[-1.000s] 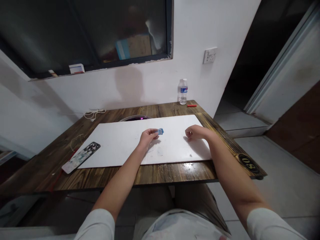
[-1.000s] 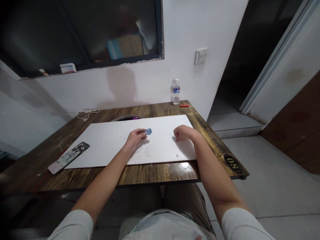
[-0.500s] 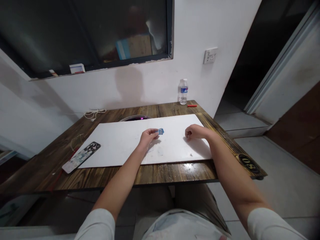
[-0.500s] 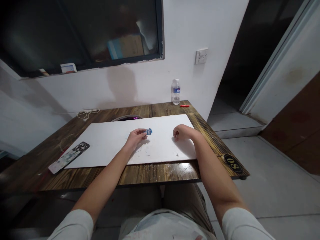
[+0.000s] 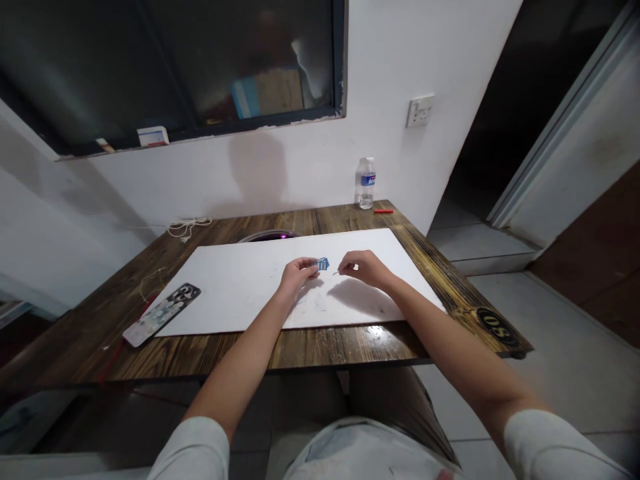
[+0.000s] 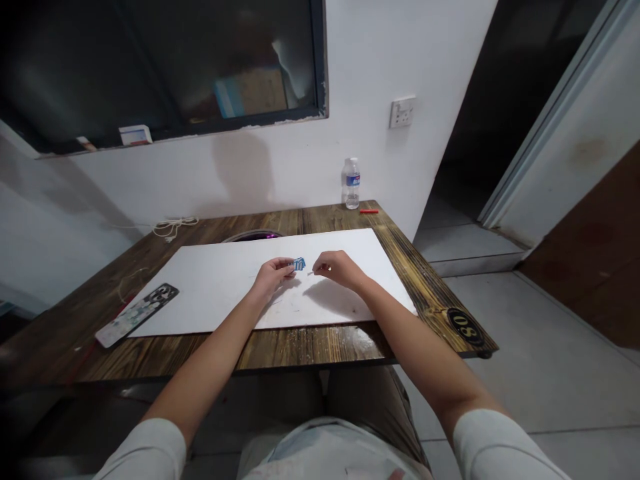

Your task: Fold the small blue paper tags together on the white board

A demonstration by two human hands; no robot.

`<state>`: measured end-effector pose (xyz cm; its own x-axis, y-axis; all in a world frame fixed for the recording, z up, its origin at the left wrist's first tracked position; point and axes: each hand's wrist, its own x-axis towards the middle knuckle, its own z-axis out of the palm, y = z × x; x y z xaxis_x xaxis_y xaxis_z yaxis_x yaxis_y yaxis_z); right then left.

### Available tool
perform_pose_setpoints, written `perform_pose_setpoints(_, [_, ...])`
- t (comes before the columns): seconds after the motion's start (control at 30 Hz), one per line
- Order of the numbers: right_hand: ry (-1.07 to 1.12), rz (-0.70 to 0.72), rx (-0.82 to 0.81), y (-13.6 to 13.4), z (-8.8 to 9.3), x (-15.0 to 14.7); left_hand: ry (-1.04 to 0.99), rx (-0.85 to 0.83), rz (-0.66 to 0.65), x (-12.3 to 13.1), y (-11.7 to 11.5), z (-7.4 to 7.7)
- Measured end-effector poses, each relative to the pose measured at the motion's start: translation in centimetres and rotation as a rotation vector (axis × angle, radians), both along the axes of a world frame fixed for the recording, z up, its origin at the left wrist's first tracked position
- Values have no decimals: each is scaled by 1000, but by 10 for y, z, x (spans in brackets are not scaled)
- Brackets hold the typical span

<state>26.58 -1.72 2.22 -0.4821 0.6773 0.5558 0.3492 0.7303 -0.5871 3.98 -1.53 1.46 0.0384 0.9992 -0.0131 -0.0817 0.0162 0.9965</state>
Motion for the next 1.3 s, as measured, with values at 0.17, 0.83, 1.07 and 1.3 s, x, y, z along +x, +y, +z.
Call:
perform_pose_setpoints(0.17, [112,-44,223,-5,-7,-12,2,7,-18,1,-2,0])
perform_pose_setpoints(0.83, [-76,-160,393,-7,-23,-29,-192,-71,-167,7,-7,4])
perform_pose_setpoints(1.07, [-74,-99,407,-6,-24,-29,-179,-81,-135,7,-7,4])
perform_pose_setpoints(1.3, [-109,-45,379,-15,-13,-30,-254,-42,22,3,-1,6])
